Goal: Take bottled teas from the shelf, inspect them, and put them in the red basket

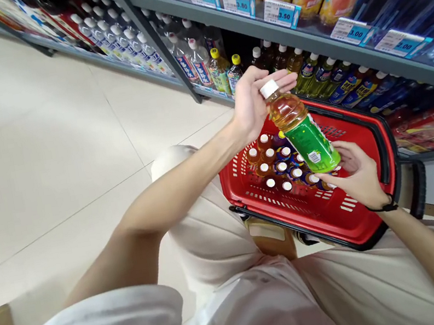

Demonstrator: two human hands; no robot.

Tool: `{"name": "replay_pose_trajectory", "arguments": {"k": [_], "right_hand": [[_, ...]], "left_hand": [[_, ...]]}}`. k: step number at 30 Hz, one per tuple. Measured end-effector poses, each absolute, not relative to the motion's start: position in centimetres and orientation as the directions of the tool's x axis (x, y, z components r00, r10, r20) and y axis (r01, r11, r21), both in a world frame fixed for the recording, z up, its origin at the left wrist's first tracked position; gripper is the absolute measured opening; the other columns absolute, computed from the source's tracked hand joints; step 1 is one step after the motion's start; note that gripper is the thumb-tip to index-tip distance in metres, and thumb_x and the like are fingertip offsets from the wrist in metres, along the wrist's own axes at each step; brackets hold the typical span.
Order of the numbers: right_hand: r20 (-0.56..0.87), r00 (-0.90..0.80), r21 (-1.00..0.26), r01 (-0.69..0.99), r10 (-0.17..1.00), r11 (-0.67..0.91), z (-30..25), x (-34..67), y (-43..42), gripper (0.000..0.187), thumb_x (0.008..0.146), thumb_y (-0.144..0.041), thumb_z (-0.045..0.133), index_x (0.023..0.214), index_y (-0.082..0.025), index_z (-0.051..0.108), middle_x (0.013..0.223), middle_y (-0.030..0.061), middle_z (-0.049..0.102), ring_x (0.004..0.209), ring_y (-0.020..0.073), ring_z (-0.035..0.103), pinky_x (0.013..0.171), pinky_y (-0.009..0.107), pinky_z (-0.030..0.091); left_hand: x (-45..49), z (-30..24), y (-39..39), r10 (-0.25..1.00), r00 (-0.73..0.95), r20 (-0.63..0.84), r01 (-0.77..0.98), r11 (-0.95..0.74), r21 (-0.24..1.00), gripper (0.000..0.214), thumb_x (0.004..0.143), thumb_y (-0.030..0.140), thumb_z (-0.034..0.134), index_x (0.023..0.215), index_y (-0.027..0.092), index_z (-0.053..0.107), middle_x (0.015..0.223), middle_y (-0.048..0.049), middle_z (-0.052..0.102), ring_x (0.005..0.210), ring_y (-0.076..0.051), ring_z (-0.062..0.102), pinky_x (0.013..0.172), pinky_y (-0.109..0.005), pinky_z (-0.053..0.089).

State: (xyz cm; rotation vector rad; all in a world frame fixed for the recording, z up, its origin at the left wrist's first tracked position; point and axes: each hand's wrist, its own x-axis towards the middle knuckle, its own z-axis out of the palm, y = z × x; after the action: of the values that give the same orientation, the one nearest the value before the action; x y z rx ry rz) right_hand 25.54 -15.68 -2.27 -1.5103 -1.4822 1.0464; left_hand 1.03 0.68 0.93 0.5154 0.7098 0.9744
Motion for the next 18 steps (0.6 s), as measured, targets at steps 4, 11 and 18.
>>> {"name": "replay_pose_trajectory", "arguments": {"k": [4, 11, 18], "right_hand": [[-0.073, -0.037, -0.951, 0.304, 0.997, -0.058, -1.8, 25.2, -16.1, 0.065, 0.069, -0.031, 0.098, 0.125, -0.021, 0.066, 0.119, 0.0112, 0.078, 0.104, 0.0234, 0.078, 0.09, 0.033, 0.066], [-0.105, 0.032, -0.982, 0.156, 0.994, -0.109, -1.3, 25.6, -16.1, 0.054, 0.077, -0.049, 0.093, 0.117, -0.02, 0.071, 0.095, 0.0072, 0.08, 0.077, 0.0227, 0.077, 0.068, 0.033, 0.064], [-0.269, -0.093, -0.961, -0.036, 0.959, -0.273, -0.4, 26.2, -16.0, 0.046, 0.092, -0.064, 0.074, 0.107, -0.021, 0.069, 0.081, 0.0095, 0.078, 0.073, 0.0303, 0.078, 0.064, 0.043, 0.065]], "left_hand": [[1.4, 0.7, 0.4, 0.876, 0.393, -0.279, -0.557, 0.468, 0.686, 0.052, 0.097, 0.028, 0.046, 0.144, 0.008, 0.055, 0.147, -0.0108, 0.068, 0.152, -0.029, 0.051, 0.128, -0.05, 0.039], [1.9, -2.2, 0.8, 0.898, 0.317, -0.304, -0.526, 0.433, 0.732, 0.041, 0.094, 0.041, 0.073, 0.128, 0.019, 0.069, 0.145, -0.0069, 0.069, 0.148, -0.041, 0.053, 0.117, -0.064, 0.045], [1.8, -1.7, 0.3, 0.913, 0.321, -0.252, -0.382, 0.368, 0.848, 0.036, 0.092, 0.049, 0.076, 0.111, 0.019, 0.075, 0.136, -0.0083, 0.074, 0.143, -0.037, 0.057, 0.114, -0.059, 0.049]]}}
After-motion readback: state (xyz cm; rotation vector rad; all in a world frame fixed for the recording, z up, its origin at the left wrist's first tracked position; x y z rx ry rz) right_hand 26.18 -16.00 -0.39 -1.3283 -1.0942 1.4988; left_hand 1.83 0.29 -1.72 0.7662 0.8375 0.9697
